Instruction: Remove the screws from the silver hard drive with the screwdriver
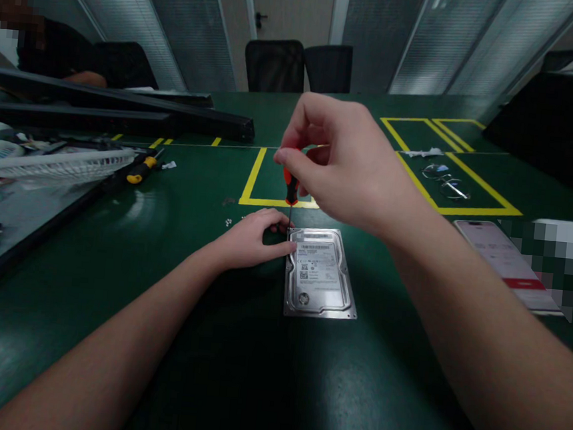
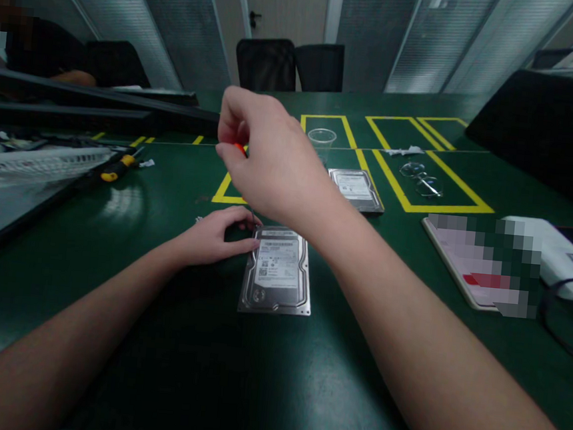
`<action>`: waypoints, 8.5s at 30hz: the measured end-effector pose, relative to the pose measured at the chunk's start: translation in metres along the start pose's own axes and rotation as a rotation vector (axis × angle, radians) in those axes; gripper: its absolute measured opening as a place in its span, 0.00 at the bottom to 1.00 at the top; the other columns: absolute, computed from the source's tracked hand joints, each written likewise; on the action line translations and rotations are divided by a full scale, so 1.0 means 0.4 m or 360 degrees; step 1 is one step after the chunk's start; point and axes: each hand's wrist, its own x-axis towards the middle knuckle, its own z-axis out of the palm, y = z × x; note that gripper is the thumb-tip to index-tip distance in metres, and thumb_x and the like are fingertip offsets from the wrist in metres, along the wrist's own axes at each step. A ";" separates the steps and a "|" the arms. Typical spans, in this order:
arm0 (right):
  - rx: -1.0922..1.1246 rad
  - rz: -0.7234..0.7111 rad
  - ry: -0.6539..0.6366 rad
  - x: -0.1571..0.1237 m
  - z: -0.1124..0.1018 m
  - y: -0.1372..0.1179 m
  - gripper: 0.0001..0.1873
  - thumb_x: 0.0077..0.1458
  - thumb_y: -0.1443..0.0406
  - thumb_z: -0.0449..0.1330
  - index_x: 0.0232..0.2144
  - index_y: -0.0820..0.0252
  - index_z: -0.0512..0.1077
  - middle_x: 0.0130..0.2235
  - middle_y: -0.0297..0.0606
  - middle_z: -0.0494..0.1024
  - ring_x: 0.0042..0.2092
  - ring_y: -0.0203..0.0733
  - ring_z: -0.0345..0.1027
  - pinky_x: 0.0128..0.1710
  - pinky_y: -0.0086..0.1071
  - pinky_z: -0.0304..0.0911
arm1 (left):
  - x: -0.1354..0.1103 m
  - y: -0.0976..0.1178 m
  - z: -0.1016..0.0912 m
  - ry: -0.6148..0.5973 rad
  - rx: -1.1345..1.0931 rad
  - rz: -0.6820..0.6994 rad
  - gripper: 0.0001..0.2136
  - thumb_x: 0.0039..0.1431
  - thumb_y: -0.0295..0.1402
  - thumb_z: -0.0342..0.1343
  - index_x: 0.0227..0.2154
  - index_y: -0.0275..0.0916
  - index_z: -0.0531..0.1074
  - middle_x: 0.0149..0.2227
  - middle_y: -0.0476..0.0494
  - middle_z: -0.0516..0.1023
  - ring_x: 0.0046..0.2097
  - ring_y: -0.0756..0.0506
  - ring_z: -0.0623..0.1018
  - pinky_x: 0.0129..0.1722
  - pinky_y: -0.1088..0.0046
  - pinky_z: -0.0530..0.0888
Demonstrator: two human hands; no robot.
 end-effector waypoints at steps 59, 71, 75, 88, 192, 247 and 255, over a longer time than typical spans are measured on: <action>-0.0066 -0.0123 -0.0058 0.003 0.000 0.013 0.07 0.62 0.69 0.62 0.33 0.54 0.67 0.40 0.38 0.80 0.42 0.44 0.75 0.32 0.31 0.65 | 0.001 -0.006 0.004 0.0014 -0.0001 0.0004 0.19 0.62 0.48 0.62 0.46 0.38 0.75 0.47 0.40 0.79 0.47 0.41 0.77 0.49 0.60 0.75; 0.0037 0.0040 -0.0186 0.000 0.004 0.007 0.07 0.67 0.70 0.56 0.37 0.54 0.69 0.38 0.36 0.80 0.34 0.39 0.76 0.31 0.31 0.66 | 0.002 -0.010 0.007 0.0007 -0.0019 0.0017 0.19 0.62 0.48 0.61 0.46 0.38 0.75 0.49 0.39 0.79 0.48 0.41 0.77 0.50 0.60 0.74; 0.0072 -0.0005 -0.0205 -0.002 0.000 0.010 0.09 0.67 0.71 0.52 0.39 0.53 0.69 0.37 0.37 0.79 0.35 0.41 0.77 0.33 0.33 0.69 | 0.002 -0.013 0.008 0.0009 -0.0011 0.0023 0.19 0.62 0.48 0.61 0.46 0.39 0.74 0.48 0.40 0.79 0.48 0.41 0.77 0.50 0.60 0.75; -0.0079 0.0004 -0.0083 0.003 0.004 0.005 0.07 0.64 0.70 0.61 0.34 0.54 0.68 0.38 0.35 0.80 0.38 0.41 0.76 0.34 0.31 0.66 | 0.002 -0.005 0.005 0.0005 -0.0005 0.0005 0.18 0.62 0.47 0.62 0.46 0.39 0.75 0.47 0.40 0.79 0.48 0.41 0.77 0.50 0.60 0.74; -0.0162 -0.0150 -0.0014 0.005 0.004 0.007 0.10 0.61 0.71 0.61 0.31 0.54 0.65 0.39 0.37 0.79 0.42 0.43 0.74 0.36 0.32 0.65 | 0.002 0.002 -0.002 -0.0002 -0.0018 0.0000 0.18 0.62 0.47 0.61 0.46 0.38 0.75 0.47 0.40 0.79 0.47 0.40 0.77 0.49 0.60 0.74; -0.0196 -0.0114 0.0010 0.001 -0.002 0.000 0.08 0.62 0.69 0.61 0.32 0.54 0.67 0.40 0.38 0.80 0.42 0.44 0.74 0.35 0.33 0.65 | 0.001 0.005 -0.004 -0.0009 -0.0019 0.0003 0.18 0.62 0.47 0.61 0.46 0.38 0.75 0.48 0.39 0.79 0.47 0.41 0.77 0.49 0.60 0.74; -0.0123 -0.0097 -0.0018 -0.001 -0.003 -0.002 0.09 0.62 0.68 0.61 0.30 0.53 0.66 0.38 0.38 0.80 0.39 0.45 0.74 0.35 0.36 0.67 | 0.003 0.005 -0.004 -0.0009 -0.0016 -0.0010 0.17 0.62 0.47 0.61 0.46 0.39 0.75 0.47 0.39 0.80 0.47 0.40 0.77 0.49 0.60 0.74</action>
